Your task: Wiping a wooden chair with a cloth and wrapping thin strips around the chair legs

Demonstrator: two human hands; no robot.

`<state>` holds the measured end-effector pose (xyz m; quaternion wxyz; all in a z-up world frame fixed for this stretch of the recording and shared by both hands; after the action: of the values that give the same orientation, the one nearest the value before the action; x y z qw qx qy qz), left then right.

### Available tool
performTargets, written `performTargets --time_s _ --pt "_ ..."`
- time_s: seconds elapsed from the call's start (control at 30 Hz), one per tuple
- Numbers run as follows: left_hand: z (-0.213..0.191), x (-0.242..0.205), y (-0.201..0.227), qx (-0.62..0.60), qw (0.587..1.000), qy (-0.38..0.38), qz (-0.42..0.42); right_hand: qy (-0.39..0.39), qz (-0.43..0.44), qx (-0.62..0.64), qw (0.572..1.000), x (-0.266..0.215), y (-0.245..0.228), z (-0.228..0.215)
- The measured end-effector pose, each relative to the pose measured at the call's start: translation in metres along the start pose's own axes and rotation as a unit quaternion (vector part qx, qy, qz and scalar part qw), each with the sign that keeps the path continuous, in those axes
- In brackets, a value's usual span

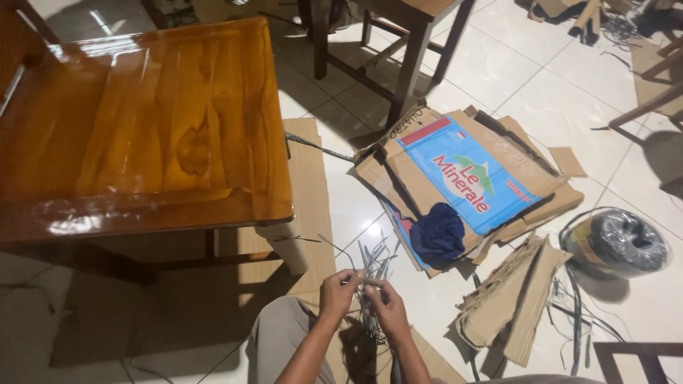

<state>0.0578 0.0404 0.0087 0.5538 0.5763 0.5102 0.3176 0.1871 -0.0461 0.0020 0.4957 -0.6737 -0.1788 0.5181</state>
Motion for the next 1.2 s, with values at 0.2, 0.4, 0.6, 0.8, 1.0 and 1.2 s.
performTargets --time_s 0.2,0.4,0.6,0.8,1.0,1.2 --pt "-0.025 0.009 -0.048 -0.008 0.999 0.044 0.007 0.023 0.002 -0.032 0.999 0.013 0.004 0.017" --pt "-0.059 0.053 -0.136 -0.208 0.936 0.265 0.105 0.119 0.047 0.079 0.989 0.045 0.007 0.022" --pt "-0.086 0.068 -0.159 0.098 0.940 0.315 -0.083 0.111 -0.008 -0.067 0.992 0.061 -0.030 0.077" --pt "-0.080 0.091 -0.251 0.529 0.796 0.179 0.233 0.016 -0.059 -0.211 0.976 0.062 -0.070 0.135" --pt "-0.110 0.072 -0.154 0.373 0.856 0.232 0.273 -0.175 -0.144 -0.347 0.910 0.063 -0.089 0.162" --pt "-0.137 0.054 -0.070 -0.172 0.933 0.215 0.234 -0.216 -0.170 -0.374 0.886 0.076 -0.099 0.168"
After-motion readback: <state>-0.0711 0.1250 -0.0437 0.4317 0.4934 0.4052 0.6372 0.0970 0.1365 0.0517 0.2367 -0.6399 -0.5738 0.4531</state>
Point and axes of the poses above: each hand's wrist, its own x-axis towards the middle knuckle, its own z-axis out of the palm, y = z × x, the point moved 3 cm from there along x, towards the middle knuckle, and after that the axes turned 9 degrees about z, right-handed, at the moved point
